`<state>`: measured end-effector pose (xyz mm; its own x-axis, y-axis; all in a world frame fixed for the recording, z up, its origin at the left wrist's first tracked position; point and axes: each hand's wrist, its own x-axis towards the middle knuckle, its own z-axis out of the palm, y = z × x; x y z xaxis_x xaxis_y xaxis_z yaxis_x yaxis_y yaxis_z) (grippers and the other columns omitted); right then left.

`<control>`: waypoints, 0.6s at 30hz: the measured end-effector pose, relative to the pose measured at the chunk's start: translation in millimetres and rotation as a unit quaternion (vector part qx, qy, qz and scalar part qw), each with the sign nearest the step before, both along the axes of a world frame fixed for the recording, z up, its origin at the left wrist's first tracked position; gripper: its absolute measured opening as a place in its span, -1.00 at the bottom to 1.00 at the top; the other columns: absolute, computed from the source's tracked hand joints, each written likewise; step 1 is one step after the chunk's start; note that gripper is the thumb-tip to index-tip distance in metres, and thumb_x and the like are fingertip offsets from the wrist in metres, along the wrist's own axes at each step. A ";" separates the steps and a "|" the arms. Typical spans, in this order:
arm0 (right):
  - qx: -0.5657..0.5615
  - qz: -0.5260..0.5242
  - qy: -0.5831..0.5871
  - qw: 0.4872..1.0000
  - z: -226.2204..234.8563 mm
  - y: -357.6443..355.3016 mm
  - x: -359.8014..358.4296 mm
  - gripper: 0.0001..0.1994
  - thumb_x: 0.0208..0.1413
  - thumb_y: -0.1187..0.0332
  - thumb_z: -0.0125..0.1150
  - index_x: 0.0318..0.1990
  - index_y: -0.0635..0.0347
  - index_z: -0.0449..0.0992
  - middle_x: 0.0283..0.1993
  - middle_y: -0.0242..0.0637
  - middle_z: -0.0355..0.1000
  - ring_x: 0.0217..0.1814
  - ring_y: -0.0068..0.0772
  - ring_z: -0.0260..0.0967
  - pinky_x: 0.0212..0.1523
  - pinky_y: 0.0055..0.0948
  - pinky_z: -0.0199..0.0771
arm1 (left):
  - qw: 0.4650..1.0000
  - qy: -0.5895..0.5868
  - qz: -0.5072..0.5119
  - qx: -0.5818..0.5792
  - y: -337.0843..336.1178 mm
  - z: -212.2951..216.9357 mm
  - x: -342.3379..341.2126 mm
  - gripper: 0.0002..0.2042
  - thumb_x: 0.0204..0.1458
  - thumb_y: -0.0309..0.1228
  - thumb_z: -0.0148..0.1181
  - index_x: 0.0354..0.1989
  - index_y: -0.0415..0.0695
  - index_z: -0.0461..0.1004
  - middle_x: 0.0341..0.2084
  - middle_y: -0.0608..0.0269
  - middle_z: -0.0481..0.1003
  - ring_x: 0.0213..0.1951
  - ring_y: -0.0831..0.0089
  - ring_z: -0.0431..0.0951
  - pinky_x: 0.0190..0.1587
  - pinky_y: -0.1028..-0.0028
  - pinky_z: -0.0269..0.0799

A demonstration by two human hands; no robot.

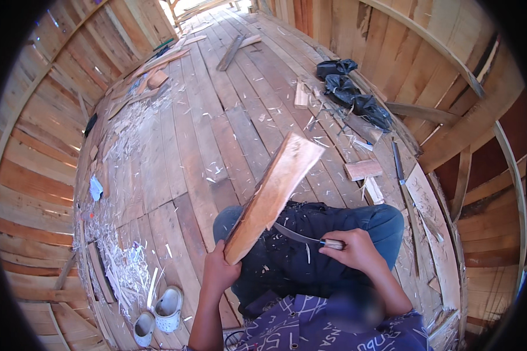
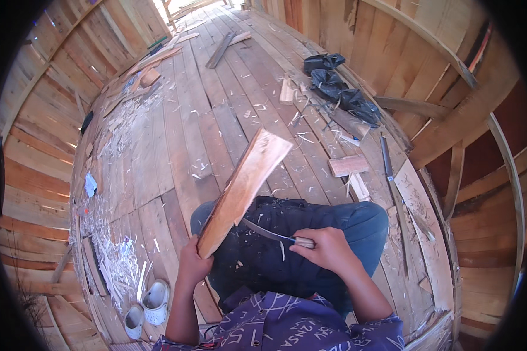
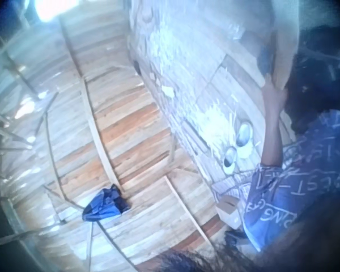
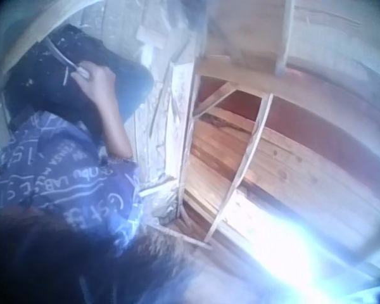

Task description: The person shaves and carves pieces of wood using a knife while sitting on a wooden floor.

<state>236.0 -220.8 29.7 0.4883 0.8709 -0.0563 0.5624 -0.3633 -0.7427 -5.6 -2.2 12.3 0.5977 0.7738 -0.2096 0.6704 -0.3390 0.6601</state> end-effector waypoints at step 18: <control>0.102 -0.271 0.102 0.952 28.4 -161.7 21.2 -0.71 -0.04 0.28 0.42 -0.20 0.25 0.59 -0.46 -0.26 0.53 -0.43 -0.62 0.45 -0.38 -0.57 0.42 | 0.968 -0.131 -0.213 0.034 -66.7 3.8 158.1 -0.70 -0.28 -0.58 0.23 -0.32 -0.30 0.32 -0.48 -0.15 0.48 -0.29 0.04 0.61 -0.26 0.33 0.46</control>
<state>257.2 -382.5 58.1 0.8662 0.4968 -0.0543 0.1698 -0.3948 -0.9029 152.5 -68.9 16.1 0.8908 0.4530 0.0349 0.2735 -0.5960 0.7549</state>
